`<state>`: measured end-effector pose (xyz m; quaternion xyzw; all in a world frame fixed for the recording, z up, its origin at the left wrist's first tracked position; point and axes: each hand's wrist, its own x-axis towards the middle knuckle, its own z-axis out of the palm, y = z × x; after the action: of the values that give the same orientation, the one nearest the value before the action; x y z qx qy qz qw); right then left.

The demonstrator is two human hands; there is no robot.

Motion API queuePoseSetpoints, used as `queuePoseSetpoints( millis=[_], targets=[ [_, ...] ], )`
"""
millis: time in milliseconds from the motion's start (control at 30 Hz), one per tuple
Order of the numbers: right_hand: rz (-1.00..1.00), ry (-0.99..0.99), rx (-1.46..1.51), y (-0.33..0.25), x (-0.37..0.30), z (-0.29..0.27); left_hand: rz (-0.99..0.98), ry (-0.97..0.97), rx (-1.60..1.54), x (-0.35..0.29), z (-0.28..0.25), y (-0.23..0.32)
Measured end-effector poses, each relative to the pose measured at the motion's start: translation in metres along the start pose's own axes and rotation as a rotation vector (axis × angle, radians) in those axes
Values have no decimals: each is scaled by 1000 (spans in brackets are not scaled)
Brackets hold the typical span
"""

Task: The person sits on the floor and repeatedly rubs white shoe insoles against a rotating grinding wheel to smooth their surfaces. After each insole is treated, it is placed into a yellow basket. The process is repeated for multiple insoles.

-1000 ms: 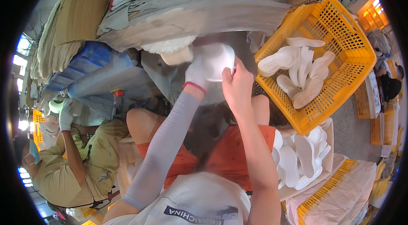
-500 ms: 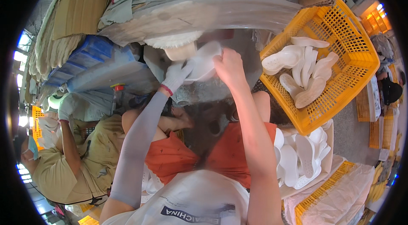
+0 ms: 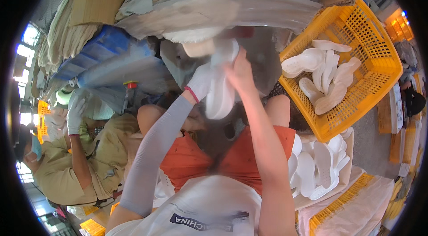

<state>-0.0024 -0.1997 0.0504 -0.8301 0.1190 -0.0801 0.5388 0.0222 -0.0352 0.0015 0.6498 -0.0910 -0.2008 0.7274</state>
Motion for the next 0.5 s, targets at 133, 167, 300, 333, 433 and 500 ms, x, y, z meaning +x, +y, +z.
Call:
queuePoseSetpoints(
  millis=[133, 167, 300, 333, 433, 500],
  targets=[
    [40, -49, -122, -12, -19, -8, 171, -42, 414, 20, 12, 10],
    [74, -89, -191, -14, -28, -14, 117, -21, 425, 18, 16, 13],
    [-85, 103, -152, -2, -94, -40, -229, -31, -945, -24, 48, 1],
    [245, 69, 312, 11, -113, -45, -252, -53, -1129, -35, 51, -9],
    [636, -332, 657, 65, -149, -51, -519, -65, -1132, -58, 73, -57],
    [349, -263, 526, 86, -169, -58, -286, 104, -894, -44, 81, -86]
  ],
)
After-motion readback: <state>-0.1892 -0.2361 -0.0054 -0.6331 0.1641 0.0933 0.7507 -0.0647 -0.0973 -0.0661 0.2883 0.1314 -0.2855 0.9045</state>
